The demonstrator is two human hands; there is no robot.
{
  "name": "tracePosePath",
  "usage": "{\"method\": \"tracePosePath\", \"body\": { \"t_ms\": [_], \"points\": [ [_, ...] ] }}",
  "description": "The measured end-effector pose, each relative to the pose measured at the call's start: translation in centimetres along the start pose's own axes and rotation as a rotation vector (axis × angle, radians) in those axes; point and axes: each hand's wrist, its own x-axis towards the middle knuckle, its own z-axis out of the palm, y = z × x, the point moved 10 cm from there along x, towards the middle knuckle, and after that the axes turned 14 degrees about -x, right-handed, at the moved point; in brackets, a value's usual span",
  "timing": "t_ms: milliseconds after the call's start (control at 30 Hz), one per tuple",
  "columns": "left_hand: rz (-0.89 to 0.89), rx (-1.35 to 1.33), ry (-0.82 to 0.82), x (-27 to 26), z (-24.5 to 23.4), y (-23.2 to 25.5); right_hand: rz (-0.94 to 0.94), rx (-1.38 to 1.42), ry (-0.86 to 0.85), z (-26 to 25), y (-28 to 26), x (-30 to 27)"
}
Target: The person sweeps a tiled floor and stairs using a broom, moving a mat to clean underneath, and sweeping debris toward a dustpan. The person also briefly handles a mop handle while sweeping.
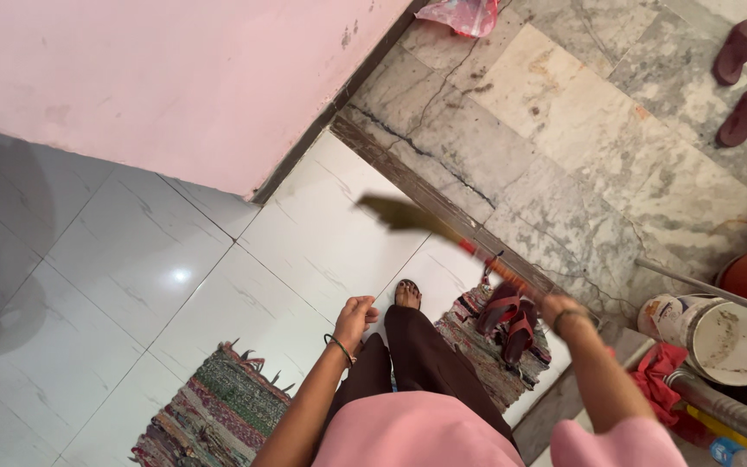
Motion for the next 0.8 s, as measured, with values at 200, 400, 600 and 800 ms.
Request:
{"method": "tracePosePath", "body": {
  "t_ms": [200, 400, 600, 800],
  "points": [
    [0.011, -0.014, -0.016, -0.8, 1.0, 0.6, 0.087, 0.083, 0.325, -9.7, 0.0, 1.8],
    [0.006, -0.025, -0.031, -0.2, 1.2, -0.3, 0.121, 0.616, 0.473, -9.3, 2.0, -1.7],
    [0.042, -0.035, -0.07, 1.3, 2.4, -0.5, -0.037, 0.167, 0.263, -3.9, 3.2, -4.6],
    [0.032, -0.011, -0.086, 2.3, 2.9, -1.3, -0.417, -0.495, 0.024, 3.3, -3.4, -6.1]
  ]
}}
